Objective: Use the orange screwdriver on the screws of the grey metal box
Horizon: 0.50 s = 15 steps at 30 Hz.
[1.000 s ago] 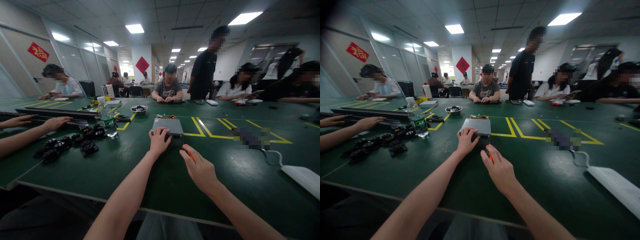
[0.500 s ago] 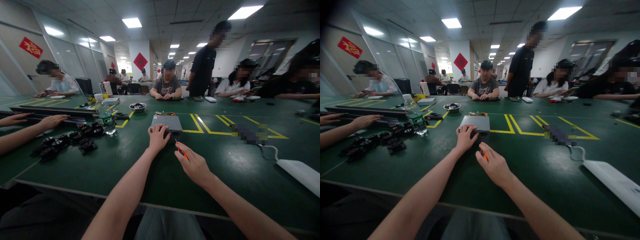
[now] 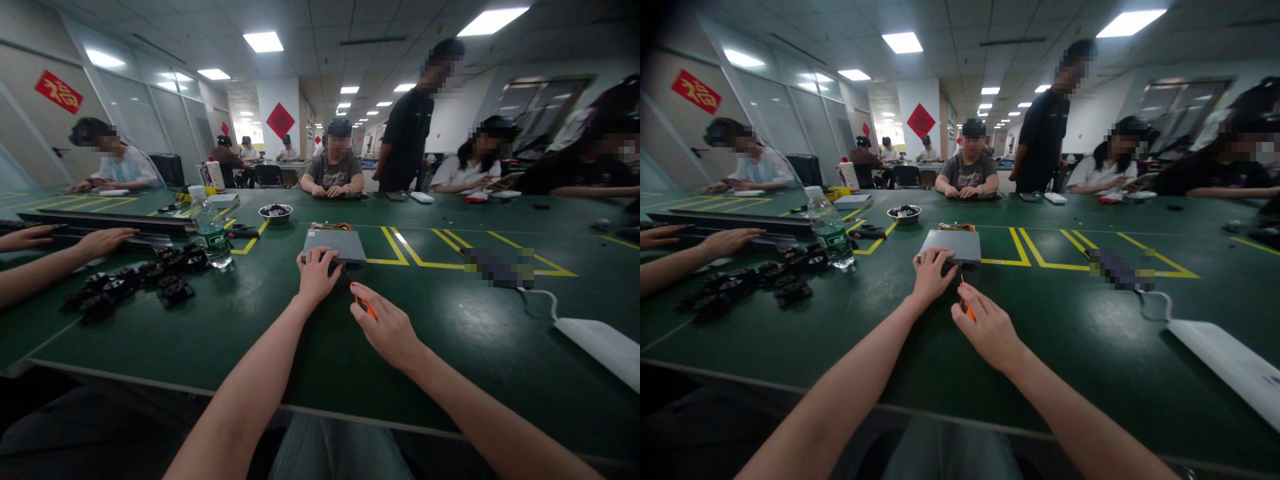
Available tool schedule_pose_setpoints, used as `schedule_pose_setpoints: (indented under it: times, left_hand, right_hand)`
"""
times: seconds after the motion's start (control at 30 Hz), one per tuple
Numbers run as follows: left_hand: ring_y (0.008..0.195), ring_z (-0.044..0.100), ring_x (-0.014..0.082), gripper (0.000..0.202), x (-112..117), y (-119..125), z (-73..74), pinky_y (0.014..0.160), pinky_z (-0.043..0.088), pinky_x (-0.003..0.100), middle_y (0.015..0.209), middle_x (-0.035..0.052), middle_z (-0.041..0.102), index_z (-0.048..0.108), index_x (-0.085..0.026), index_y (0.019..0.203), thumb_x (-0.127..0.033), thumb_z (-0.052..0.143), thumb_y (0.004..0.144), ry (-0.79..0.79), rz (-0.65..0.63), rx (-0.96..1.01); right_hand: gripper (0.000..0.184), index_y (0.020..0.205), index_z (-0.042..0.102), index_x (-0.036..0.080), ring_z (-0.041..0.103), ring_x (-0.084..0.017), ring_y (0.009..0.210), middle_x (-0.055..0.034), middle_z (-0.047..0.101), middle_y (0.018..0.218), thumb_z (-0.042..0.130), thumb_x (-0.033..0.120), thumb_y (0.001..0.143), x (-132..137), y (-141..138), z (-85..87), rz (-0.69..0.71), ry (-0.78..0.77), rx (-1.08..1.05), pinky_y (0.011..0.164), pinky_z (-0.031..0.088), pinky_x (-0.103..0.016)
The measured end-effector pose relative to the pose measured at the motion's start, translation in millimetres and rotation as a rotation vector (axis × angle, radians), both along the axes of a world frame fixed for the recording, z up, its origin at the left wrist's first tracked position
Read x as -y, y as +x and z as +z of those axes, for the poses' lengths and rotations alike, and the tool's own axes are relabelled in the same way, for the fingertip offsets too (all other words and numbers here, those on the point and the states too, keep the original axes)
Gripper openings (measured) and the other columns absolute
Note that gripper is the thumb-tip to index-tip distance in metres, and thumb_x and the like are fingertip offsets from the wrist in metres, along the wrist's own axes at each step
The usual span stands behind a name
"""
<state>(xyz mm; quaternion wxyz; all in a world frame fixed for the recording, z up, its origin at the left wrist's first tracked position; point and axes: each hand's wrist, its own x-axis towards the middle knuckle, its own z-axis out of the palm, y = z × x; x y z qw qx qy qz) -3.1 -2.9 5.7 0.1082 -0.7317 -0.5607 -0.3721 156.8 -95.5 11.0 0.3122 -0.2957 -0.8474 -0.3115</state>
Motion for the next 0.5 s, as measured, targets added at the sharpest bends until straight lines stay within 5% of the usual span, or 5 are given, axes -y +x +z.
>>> schedule_pose_setpoints:
  times: [0.13,0.33,0.5]
  left_hand:
    - [0.11,0.043,0.023,0.03,0.2,-0.3,0.0,0.099,0.023,0.045,0.117,0.0033,0.05,0.052,-0.031,0.11,-0.036,0.055,0.08,0.002,0.0,-0.002]
    - [0.114,0.044,0.0228,0.028,2.6,0.3,1.1,0.105,0.012,0.05,0.118,0.0028,0.052,0.052,-0.03,0.109,-0.033,0.054,0.081,0.042,-0.022,-0.01]
    - [0.122,0.039,0.0201,0.026,2.0,-0.7,1.7,0.108,0.01,0.045,0.125,0.0022,0.053,0.051,-0.027,0.11,-0.029,0.049,0.084,0.079,-0.102,-0.063]
  right_hand:
    - [0.019,0.098,0.05,0.018,0.047,-0.023,0.118,-0.0147,0.054,0.116,0.045,0.008,0.083,3.2,-1.5,-3.2,-0.005,-0.002,0.048,0.086,0.049,-0.036]
    - [0.025,0.105,0.048,0.018,0.059,-0.021,0.102,-0.0169,0.056,0.114,0.044,0.007,0.083,5.7,-2.4,1.1,-0.105,0.07,0.038,0.066,0.052,-0.022]
    - [0.017,0.097,0.05,0.018,0.055,-0.023,0.108,-0.0153,0.055,0.113,0.049,0.01,0.082,5.5,-4.2,5.8,-0.108,0.04,-0.01,0.081,0.05,-0.031]
